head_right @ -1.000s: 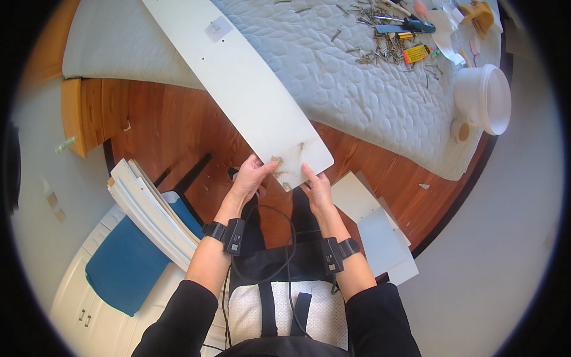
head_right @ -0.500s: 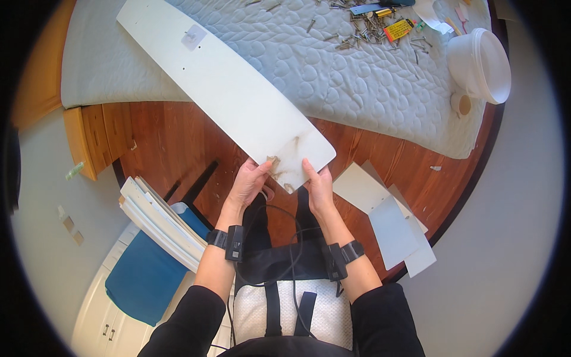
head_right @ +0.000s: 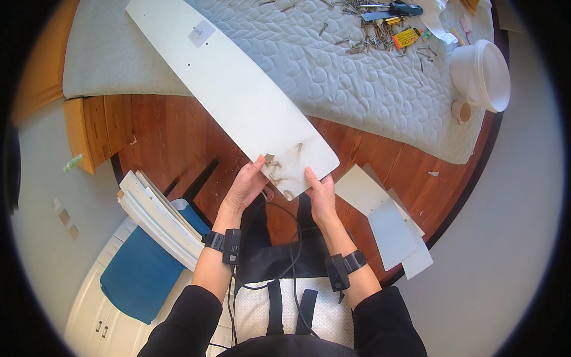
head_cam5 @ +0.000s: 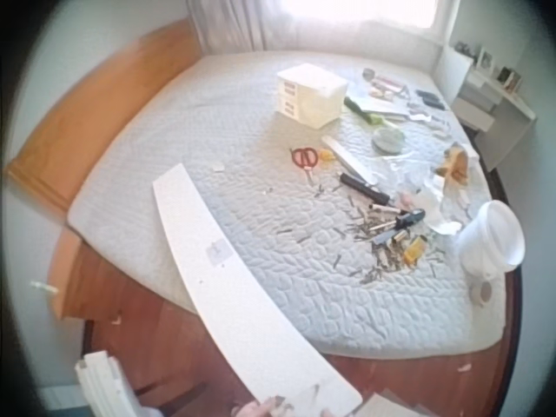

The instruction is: The person assembles flat-pack furniture by stacking white panels, aligning them, and fastening them with a screwdriver. They handle multiple panels and fasteners, working on the floor and using a bed as a staging surface.

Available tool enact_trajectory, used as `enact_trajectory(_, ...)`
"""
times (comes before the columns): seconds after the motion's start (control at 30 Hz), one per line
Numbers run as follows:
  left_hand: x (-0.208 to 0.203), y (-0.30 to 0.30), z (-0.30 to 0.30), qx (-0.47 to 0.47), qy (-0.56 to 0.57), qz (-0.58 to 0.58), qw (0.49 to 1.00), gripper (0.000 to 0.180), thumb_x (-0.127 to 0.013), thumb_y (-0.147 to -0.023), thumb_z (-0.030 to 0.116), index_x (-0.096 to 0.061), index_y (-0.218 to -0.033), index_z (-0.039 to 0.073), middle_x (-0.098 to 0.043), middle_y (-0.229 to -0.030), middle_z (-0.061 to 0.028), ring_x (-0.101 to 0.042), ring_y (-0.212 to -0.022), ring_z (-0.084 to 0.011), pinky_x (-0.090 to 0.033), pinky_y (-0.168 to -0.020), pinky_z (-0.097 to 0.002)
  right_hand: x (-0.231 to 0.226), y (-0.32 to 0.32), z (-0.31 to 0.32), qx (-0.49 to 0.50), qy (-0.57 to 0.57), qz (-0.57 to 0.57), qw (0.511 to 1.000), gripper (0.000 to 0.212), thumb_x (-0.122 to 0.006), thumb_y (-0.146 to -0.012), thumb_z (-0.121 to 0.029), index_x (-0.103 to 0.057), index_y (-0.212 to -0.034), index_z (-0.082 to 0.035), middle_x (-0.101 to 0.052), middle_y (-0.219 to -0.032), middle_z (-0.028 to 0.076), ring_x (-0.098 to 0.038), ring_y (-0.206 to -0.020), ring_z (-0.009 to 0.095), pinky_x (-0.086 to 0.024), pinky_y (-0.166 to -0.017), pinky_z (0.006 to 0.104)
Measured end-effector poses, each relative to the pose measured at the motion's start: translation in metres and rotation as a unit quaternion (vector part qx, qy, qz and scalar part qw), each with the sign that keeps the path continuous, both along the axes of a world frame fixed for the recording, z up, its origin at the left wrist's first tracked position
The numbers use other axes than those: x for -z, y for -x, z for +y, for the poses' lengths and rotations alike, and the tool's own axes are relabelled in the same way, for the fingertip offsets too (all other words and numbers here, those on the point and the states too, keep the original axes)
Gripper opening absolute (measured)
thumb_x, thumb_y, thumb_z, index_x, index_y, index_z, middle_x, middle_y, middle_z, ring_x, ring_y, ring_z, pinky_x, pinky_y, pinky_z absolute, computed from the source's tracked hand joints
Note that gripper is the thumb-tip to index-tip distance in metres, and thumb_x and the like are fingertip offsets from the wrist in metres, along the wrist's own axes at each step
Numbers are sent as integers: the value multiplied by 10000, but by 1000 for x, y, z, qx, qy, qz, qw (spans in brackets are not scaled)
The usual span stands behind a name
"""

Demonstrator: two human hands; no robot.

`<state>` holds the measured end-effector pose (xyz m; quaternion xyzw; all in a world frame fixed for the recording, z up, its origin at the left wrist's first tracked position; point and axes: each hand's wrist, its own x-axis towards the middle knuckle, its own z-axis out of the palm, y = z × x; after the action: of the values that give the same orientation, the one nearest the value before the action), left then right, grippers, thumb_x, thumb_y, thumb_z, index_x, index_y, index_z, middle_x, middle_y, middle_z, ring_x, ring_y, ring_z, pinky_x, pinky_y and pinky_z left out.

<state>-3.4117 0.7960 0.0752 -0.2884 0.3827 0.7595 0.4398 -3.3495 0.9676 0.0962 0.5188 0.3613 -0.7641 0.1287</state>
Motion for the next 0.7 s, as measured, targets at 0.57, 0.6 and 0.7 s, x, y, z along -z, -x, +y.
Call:
enact_trajectory(0.57, 32, -19, 15, -52, -112, -6, 992, 588, -591, -887, 388, -443, -1319, 17, -519, -1304, -111, -519, -1175, -212, -469, -951, -375, -23, 4, -1, 13, 10, 9, 1000, 512, -555, -939, -287, -375, -1329, -10, -513, -1262, 87, -519, -1149, 193, -447, -941, 354)
enact_trajectory(0.6, 35, -18, 13, -47, -123, -11, 991, 569, -606, -883, 355, -451, -1310, 13, -529, -1290, -111, -528, -1164, -210, -476, -942, -372, -23, 4, -1, 12, 15, 10, 1000, 513, -553, -940, -290, -373, -1329, -8, -510, -1266, 88, -516, -1154, 194, -447, -941, 356)
enact_trajectory(0.7, 41, -15, 10, -45, -140, -13, 989, 548, -626, -877, 307, -457, -1303, 8, -538, -1275, -108, -541, -1144, -204, -491, -921, -366, -24, 0, -6, 4, 16, 9, 1000, 514, -547, -943, -297, -368, -1328, -8, -503, -1279, 92, -507, -1168, 201, -441, -948, 365)
